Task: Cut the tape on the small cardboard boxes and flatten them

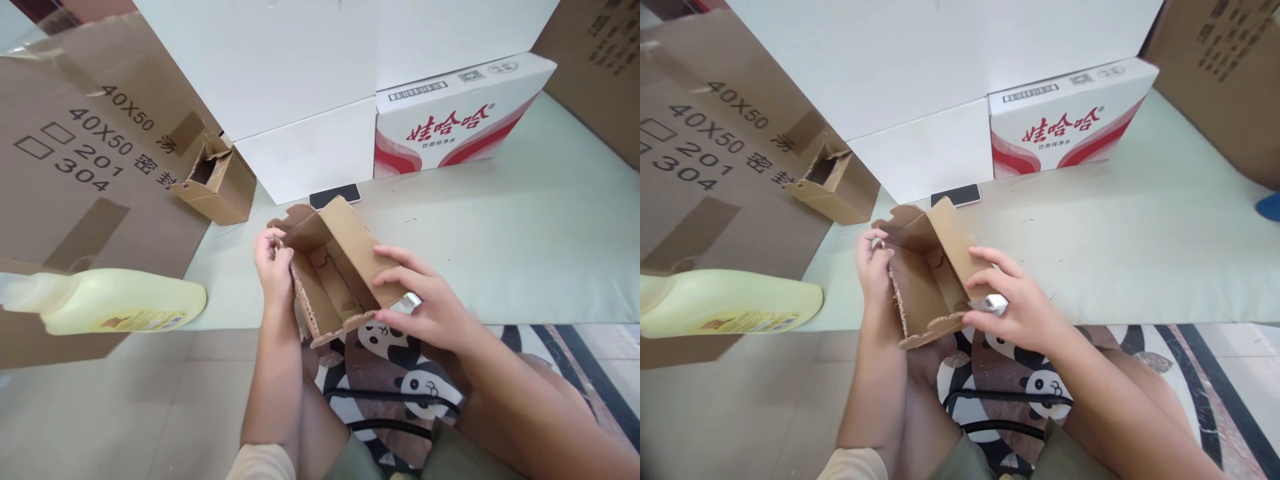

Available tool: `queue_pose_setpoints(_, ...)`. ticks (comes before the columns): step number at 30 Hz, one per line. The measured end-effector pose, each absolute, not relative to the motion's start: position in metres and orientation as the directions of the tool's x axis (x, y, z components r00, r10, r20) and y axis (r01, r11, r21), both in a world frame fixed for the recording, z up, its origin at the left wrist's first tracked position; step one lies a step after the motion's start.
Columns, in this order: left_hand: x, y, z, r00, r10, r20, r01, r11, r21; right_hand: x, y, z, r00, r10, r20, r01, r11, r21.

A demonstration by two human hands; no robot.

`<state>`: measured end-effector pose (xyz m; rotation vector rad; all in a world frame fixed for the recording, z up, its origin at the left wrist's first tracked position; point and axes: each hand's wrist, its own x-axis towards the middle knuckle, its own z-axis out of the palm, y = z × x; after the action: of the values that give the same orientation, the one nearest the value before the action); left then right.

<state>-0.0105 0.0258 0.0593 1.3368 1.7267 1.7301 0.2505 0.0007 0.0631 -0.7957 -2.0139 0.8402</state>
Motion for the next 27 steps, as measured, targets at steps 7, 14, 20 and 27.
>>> queue_pose_setpoints(7, -0.025, 0.023, 0.057, -0.417, 0.870, 0.263, -0.035, -0.305, 0.952, 0.238, 0.011, 0.039, -0.147, 0.880, 0.452, 0.363, 0.473, -0.803)
queue_pose_setpoints(14, -0.026, 0.022, 0.037, -0.335, 0.878, 0.341, 0.314, -0.238, 0.919, 0.231, 0.008, 0.035, -0.474, 0.693, 0.543, 0.030, 0.629, -0.777)
queue_pose_setpoints(20, -0.019, 0.015, 0.050, 0.057, 0.876, 0.478, 0.680, -0.385, 0.625, 0.229, 0.010, 0.032, -0.544, 0.636, 0.548, -0.114, 0.591, -0.798)
queue_pose_setpoints(27, -0.039, 0.017, 0.050, -0.052, 0.915, 0.399, 0.677, -0.261, 0.688, 0.236, 0.018, 0.021, -0.181, 0.981, 0.065, 0.181, 0.098, -0.979)
